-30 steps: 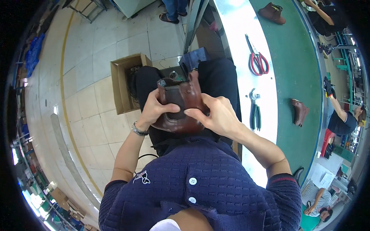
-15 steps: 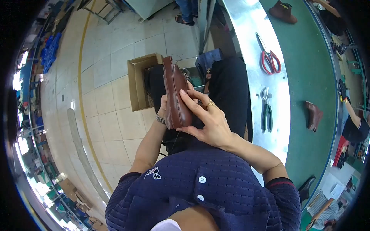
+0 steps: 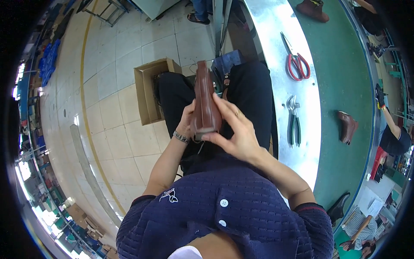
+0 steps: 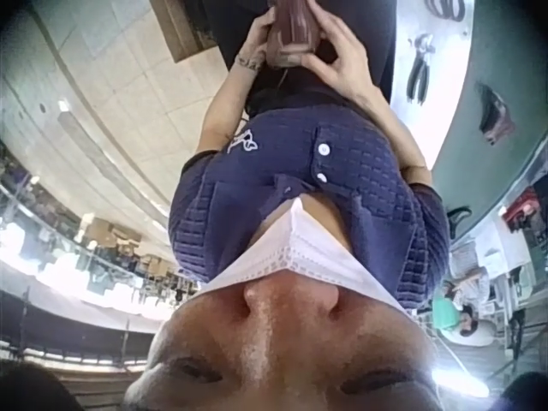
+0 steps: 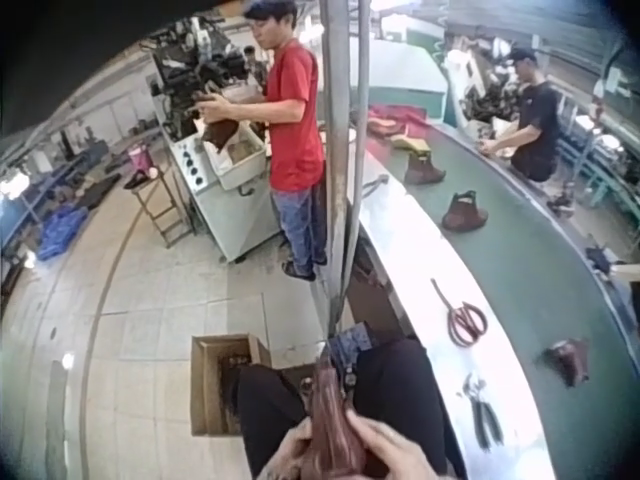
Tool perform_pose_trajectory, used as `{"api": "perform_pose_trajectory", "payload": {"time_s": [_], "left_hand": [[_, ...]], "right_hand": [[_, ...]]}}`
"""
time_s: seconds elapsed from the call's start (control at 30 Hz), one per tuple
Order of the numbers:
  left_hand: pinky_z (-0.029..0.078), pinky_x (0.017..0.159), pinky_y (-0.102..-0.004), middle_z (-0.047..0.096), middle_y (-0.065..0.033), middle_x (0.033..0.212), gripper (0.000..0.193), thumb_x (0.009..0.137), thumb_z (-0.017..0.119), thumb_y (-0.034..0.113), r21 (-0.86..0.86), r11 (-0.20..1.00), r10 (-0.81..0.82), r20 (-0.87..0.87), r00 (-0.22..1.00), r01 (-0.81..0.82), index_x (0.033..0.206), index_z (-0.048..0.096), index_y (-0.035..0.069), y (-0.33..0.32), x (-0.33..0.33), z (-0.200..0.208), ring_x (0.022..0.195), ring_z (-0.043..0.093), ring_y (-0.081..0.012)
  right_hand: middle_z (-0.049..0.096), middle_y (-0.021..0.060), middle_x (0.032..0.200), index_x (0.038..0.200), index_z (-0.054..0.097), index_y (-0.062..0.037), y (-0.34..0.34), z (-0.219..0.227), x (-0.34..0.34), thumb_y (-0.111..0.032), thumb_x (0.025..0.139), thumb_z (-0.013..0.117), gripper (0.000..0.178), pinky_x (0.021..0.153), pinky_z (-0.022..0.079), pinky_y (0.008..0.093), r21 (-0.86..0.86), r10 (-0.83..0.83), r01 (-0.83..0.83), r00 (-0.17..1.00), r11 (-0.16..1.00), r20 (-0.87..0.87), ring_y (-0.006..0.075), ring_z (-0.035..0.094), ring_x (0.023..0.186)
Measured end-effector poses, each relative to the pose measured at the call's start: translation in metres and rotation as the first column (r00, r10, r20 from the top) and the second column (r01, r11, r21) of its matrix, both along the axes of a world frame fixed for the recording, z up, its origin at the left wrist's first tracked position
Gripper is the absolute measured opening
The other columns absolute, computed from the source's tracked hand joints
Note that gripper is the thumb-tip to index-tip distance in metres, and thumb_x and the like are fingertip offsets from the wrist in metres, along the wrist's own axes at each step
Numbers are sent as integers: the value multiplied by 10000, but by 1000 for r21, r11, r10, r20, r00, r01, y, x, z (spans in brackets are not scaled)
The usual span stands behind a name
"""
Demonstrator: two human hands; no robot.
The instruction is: Adjusting and stretching shoe uppers onto lasts using pliers and hand tools.
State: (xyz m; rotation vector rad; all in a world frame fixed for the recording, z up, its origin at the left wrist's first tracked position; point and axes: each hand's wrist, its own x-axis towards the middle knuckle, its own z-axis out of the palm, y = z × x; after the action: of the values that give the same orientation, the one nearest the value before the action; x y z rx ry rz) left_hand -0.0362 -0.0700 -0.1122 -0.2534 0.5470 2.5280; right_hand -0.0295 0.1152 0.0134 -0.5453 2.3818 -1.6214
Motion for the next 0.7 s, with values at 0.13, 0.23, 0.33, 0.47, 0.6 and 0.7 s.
{"api": "perform_pose_trajectory", "payload": {"time_s": [0.13, 0.23, 0.33, 0.47, 0.6, 0.7], "left_hand": [[495, 970, -409, 567, -151, 1254, 563, 990, 433, 431, 146, 989, -7, 67, 998, -3, 1379, 423, 23, -6, -8, 2, 1146, 574, -271], [492, 958, -391, 581, -188, 1176, 553, 983, 456, 403, 295, 953, 4, 195, 981, -63, 1320, 442, -35, -11, 6, -15, 1072, 591, -291], [496, 949, -393, 585, -196, 1161, 552, 974, 474, 402, 240, 970, -18, 192, 981, -29, 1294, 456, -48, -12, 17, -28, 1053, 594, -296], [527, 895, -400, 577, -219, 1165, 682, 938, 468, 529, 208, 969, 45, 380, 924, -133, 1294, 456, -52, 3, 14, 3, 1047, 592, -303], [534, 878, -409, 565, -221, 1147, 704, 922, 472, 562, 292, 933, 91, 373, 923, -210, 1291, 453, -38, 14, 19, 4, 1035, 586, -306], [539, 864, -395, 558, -221, 1148, 704, 917, 491, 550, 251, 941, 116, 389, 914, -226, 1292, 445, -44, 17, 23, 14, 1035, 583, -304]], "right_hand": [[550, 186, 1297, 1446, 397, -41, -9, -10, -26, -202, 810, 771, 755, 954, 489, 354, -209, 4, 20, 993, 978, 115, 255, 579, 1142], [569, 163, 1286, 1429, 425, -50, 9, -23, -32, -119, 878, 687, 613, 942, 486, 339, -174, -107, 147, 969, 974, 221, 235, 578, 1142], [558, 194, 1315, 1375, 487, -51, 61, -46, -29, -175, 881, 680, 544, 999, 451, 398, 336, -286, 293, 956, 895, -72, 316, 552, 1214], [446, 268, 1381, 1387, 461, -41, 159, -105, 9, -301, 903, 665, 587, 1053, 386, 464, 706, -446, 501, 848, 500, -286, 421, 433, 1285], [456, 248, 1302, 1392, 475, -60, 182, -113, 37, -334, 906, 651, 585, 984, 419, 493, 865, -558, 419, 803, 277, -211, 408, 475, 1181], [508, 236, 1195, 1401, 475, -71, 188, -125, 42, -301, 930, 616, 542, 928, 442, 478, 862, -522, 423, 820, 279, -233, 384, 517, 1076]]}}
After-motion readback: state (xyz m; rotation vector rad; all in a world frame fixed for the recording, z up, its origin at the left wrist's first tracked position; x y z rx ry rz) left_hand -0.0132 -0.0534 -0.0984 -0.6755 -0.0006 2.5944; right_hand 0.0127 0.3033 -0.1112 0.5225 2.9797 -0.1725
